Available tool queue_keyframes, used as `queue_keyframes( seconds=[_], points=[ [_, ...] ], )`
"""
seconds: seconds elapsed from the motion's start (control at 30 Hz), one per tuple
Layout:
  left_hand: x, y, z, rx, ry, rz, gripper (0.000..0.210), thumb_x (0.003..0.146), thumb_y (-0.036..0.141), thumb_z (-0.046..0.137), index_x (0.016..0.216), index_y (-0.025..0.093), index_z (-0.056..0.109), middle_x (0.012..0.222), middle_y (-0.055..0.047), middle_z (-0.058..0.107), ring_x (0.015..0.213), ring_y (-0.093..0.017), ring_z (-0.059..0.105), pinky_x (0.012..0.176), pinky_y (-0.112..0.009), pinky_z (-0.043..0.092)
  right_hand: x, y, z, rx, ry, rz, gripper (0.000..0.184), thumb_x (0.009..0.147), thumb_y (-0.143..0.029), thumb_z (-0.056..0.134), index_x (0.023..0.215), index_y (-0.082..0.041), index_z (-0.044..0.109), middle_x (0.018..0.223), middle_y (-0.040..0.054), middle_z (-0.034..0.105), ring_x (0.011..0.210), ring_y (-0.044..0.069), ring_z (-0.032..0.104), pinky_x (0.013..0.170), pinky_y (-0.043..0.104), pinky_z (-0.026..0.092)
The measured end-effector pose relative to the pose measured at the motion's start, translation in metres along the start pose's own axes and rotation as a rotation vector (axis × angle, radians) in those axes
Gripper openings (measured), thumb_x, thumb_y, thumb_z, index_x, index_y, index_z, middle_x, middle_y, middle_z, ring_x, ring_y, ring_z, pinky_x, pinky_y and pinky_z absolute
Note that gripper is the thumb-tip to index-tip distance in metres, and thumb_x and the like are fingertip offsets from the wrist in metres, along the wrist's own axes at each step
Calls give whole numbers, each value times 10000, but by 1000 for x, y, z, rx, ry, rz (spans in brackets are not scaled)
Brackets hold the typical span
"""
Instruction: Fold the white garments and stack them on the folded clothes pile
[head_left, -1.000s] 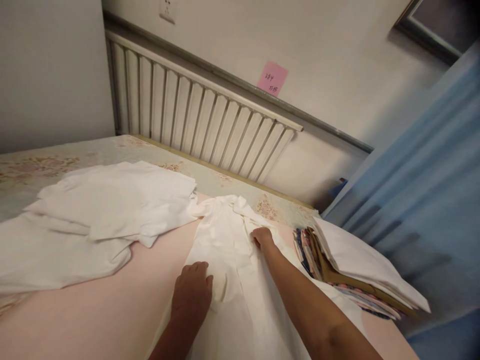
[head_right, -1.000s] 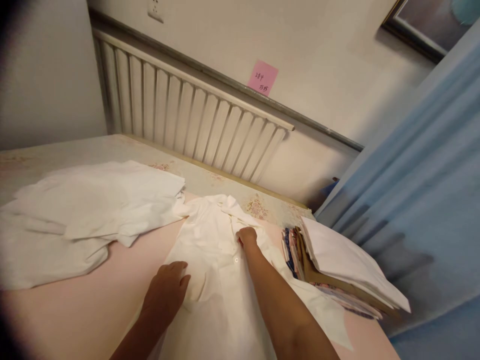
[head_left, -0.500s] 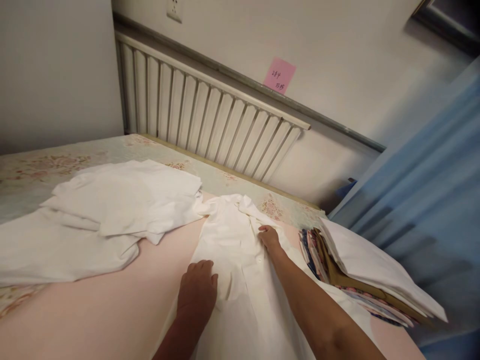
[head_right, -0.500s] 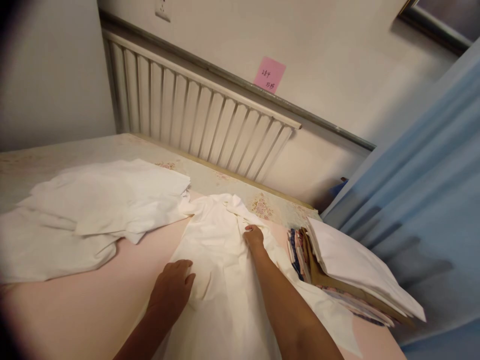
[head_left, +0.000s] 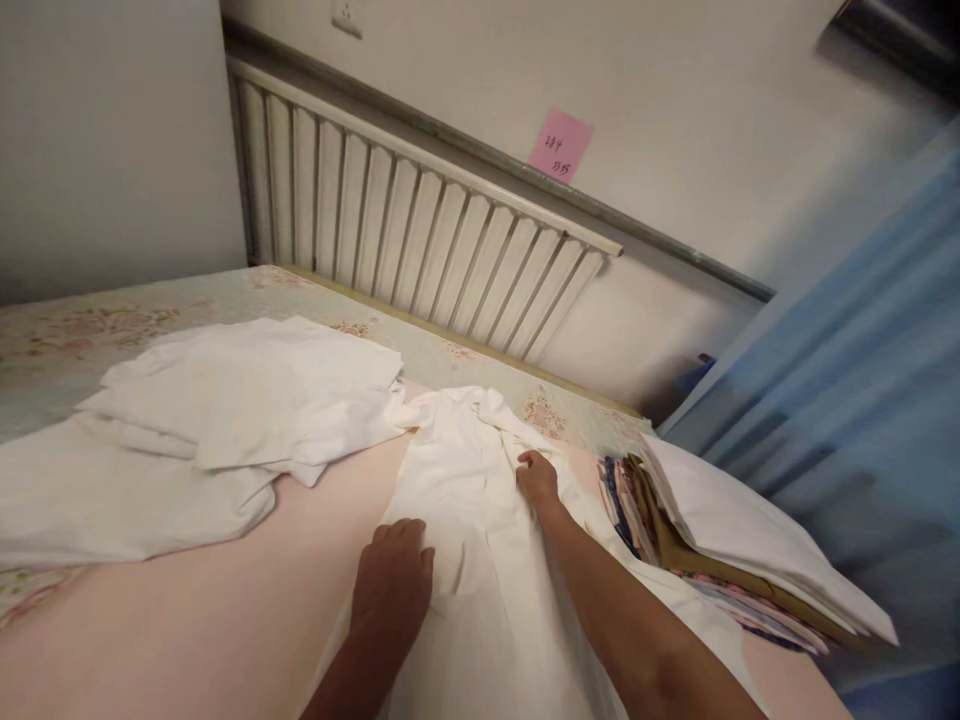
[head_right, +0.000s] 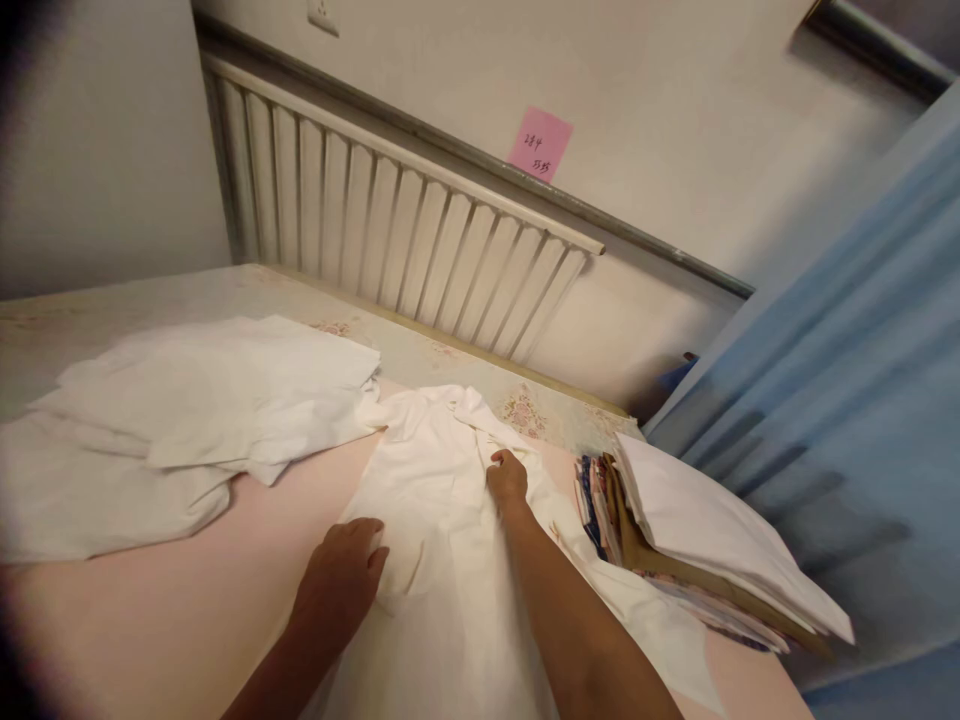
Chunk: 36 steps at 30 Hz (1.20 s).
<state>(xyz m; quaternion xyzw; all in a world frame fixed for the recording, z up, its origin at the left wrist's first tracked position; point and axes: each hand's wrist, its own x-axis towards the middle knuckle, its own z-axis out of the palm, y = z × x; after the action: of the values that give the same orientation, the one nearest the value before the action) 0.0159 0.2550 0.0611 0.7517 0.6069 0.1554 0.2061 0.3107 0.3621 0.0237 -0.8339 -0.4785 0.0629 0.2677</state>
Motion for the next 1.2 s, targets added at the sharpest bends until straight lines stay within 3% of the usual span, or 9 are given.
queue_keyframes(
  seconds=[0.23, 0.37, 0.47, 0.6, 0.8, 1.0, 1.2],
  points=[
    [4, -5, -5, -53, 49, -83, 303, 870, 189, 437, 1115, 158, 614, 1156, -89, 647, 1103, -244, 526, 928, -343, 379, -7, 1, -4, 9, 28, -70, 356, 653, -142, 524, 969, -183, 683, 785, 18, 641, 740, 182, 584, 723, 265, 424],
    [5, -14, -13, -67, 144, -128, 348, 873, 182, 400, 1161, 139, 591, 1216, -97, 623, 1152, -272, 495, 941, -361, 378, -28, -8, -16, 27, 108, -156, 417, 703, -133, 482, 1086, -131, 646, 954, 96, 641, 885, 224, 585, 829, 323, 426],
    [5, -25, -19, -109, 129, -185, 371, 885, 195, 352, 1181, 156, 572, 1251, -97, 602, 1153, -275, 506, 912, -365, 395, -53, -22, -22, 70, 117, -262, 383, 757, -135, 430, 1080, -121, 636, 1016, 116, 635, 941, 228, 579, 871, 342, 424],
    [6, -43, -26, -226, 31, -274, 364, 898, 253, 331, 1173, 178, 557, 1184, -100, 637, 1062, -247, 584, 804, -328, 431, -100, -47, -23, 153, -30, -444, 242, 792, -157, 455, 897, -193, 670, 883, 37, 669, 817, 176, 605, 783, 281, 467],
    [6, -58, -30, -331, -53, -271, 237, 851, 251, 383, 884, 203, 613, 905, -63, 701, 866, -206, 631, 687, -280, 423, -171, -67, -22, 325, -215, -674, 184, 780, -142, 537, 914, -198, 650, 842, 21, 636, 748, 149, 585, 719, 262, 476],
    [13, -59, -25, -371, -102, -269, 194, 810, 231, 434, 805, 199, 625, 916, -65, 710, 872, -195, 638, 700, -262, 428, -215, -65, -32, 354, -211, -735, 199, 803, -123, 552, 966, -215, 620, 896, 33, 610, 831, 167, 574, 757, 290, 479],
    [18, -57, -14, -376, -86, -265, 171, 743, 243, 509, 883, 213, 602, 911, -51, 708, 882, -194, 642, 713, -253, 435, -251, -76, -45, 290, -198, -918, 211, 851, -94, 475, 987, -216, 582, 908, 54, 610, 885, 199, 549, 769, 330, 474]
  ],
)
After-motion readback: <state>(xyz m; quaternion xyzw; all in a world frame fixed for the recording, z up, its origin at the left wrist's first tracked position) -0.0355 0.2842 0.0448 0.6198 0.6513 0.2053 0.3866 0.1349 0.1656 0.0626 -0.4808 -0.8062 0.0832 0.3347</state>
